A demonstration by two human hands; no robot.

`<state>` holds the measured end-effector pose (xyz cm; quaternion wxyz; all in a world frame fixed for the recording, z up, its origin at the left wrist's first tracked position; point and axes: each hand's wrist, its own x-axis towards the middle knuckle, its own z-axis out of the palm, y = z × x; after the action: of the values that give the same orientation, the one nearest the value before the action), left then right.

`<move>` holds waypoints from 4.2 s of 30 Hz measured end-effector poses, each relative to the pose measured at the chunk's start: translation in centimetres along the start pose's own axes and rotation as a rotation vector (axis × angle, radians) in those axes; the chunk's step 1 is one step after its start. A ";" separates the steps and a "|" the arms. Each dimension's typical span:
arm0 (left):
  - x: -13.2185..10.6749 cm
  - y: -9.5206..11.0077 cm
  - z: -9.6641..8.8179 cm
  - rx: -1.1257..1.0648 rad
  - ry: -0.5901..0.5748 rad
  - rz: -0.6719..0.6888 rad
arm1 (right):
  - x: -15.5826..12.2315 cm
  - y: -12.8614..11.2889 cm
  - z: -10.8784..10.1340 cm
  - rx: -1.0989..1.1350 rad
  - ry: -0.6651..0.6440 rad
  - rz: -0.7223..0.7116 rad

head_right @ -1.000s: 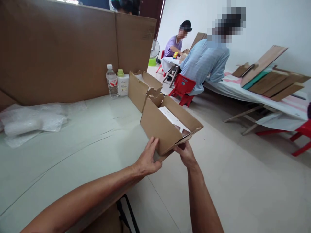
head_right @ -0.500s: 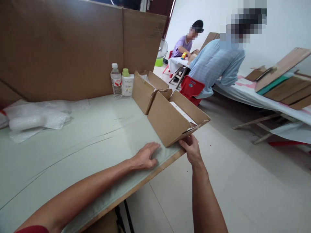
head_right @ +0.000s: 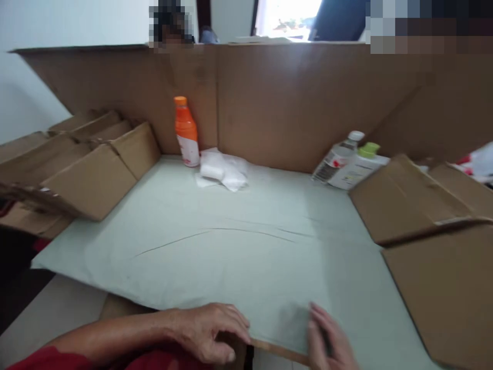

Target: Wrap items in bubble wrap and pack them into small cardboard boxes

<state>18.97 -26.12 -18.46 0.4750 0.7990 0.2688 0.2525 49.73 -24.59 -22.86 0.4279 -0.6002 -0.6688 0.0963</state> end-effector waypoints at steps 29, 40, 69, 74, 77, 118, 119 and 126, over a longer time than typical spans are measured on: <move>-21.1 11.4 -19.2 0.953 0.932 -0.243 | 2.1 -18.2 13.0 0.128 -0.439 -0.437; -24.4 1.5 -12.4 -0.029 1.251 -0.582 | 1.7 -21.4 12.2 0.300 -0.659 -0.319; -8.2 -12.9 -18.2 0.166 1.227 -0.529 | 34.6 -16.9 27.5 0.350 -0.563 -0.306; -8.4 -13.2 -18.1 0.186 1.230 -0.560 | 35.8 -19.1 30.0 0.347 -0.406 -0.297; -7.9 -12.7 -18.3 0.186 1.229 -0.539 | 34.9 -16.8 26.2 0.345 -0.298 -0.198; -7.1 -11.4 -21.3 0.099 1.207 -0.393 | 17.4 -13.8 11.9 0.188 -0.761 -0.027; -6.9 -11.0 -21.4 0.109 1.230 -0.419 | 16.8 -14.1 12.1 0.225 -0.749 -0.023; -11.6 -0.8 -18.1 0.267 1.145 -0.381 | 14.0 -13.9 12.3 -0.075 -0.260 -0.131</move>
<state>-1.54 -22.24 -13.25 0.1878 0.5271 0.6483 0.5163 32.48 -11.07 -15.05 0.3205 -0.5533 -0.7594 0.1199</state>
